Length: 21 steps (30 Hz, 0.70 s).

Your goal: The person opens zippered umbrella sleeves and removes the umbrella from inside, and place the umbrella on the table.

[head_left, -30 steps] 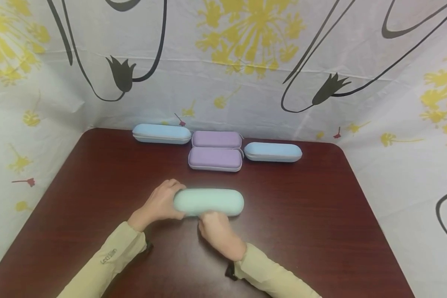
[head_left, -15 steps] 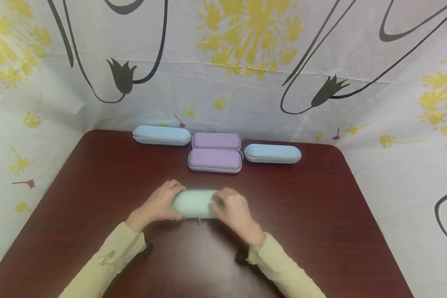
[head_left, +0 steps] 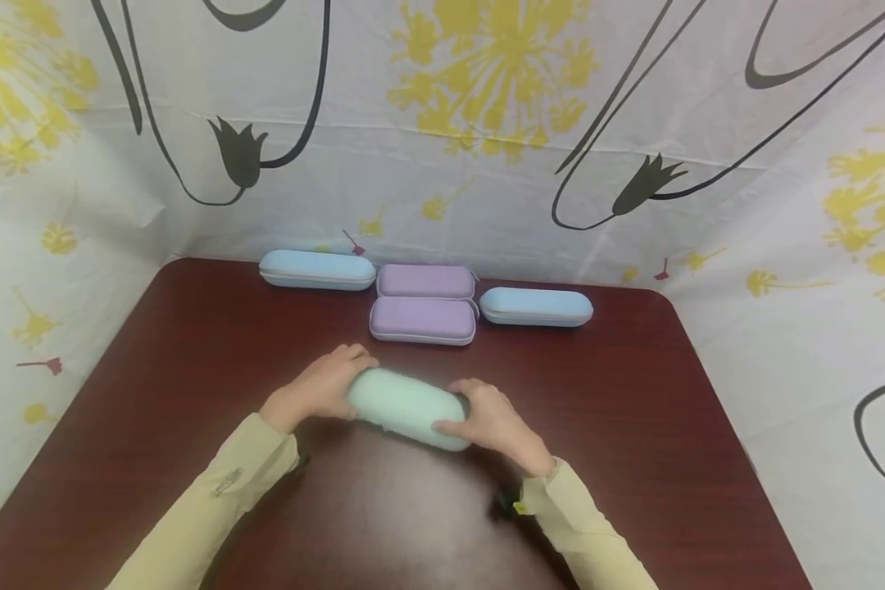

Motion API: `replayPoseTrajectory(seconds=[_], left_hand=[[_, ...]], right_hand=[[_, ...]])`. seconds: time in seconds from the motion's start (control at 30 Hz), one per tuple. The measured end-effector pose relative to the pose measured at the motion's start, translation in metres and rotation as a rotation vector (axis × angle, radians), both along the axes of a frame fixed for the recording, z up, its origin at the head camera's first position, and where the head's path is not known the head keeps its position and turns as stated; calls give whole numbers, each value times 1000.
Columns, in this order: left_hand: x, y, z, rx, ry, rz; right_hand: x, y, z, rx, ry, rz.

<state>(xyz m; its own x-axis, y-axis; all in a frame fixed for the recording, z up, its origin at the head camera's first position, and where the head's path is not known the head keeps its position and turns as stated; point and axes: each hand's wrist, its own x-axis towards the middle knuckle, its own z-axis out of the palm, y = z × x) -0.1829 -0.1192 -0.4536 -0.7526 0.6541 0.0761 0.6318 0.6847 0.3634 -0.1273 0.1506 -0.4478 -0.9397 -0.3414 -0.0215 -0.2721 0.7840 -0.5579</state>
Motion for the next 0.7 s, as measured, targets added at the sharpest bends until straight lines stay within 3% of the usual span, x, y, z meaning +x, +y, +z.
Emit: replayPoseTrajectory(seconds=[0.17,0.4,0.7], left_hand=[[-8,11,1,-53,64,-32],[-15,21,2,-92,84,-64],[-25,37,1,-73,151,-181]], right_hand=[[16,-6,-2,20,21,-22],[35,-15,-1,38,25,-44],[61,-31,-4,44,87,-114]])
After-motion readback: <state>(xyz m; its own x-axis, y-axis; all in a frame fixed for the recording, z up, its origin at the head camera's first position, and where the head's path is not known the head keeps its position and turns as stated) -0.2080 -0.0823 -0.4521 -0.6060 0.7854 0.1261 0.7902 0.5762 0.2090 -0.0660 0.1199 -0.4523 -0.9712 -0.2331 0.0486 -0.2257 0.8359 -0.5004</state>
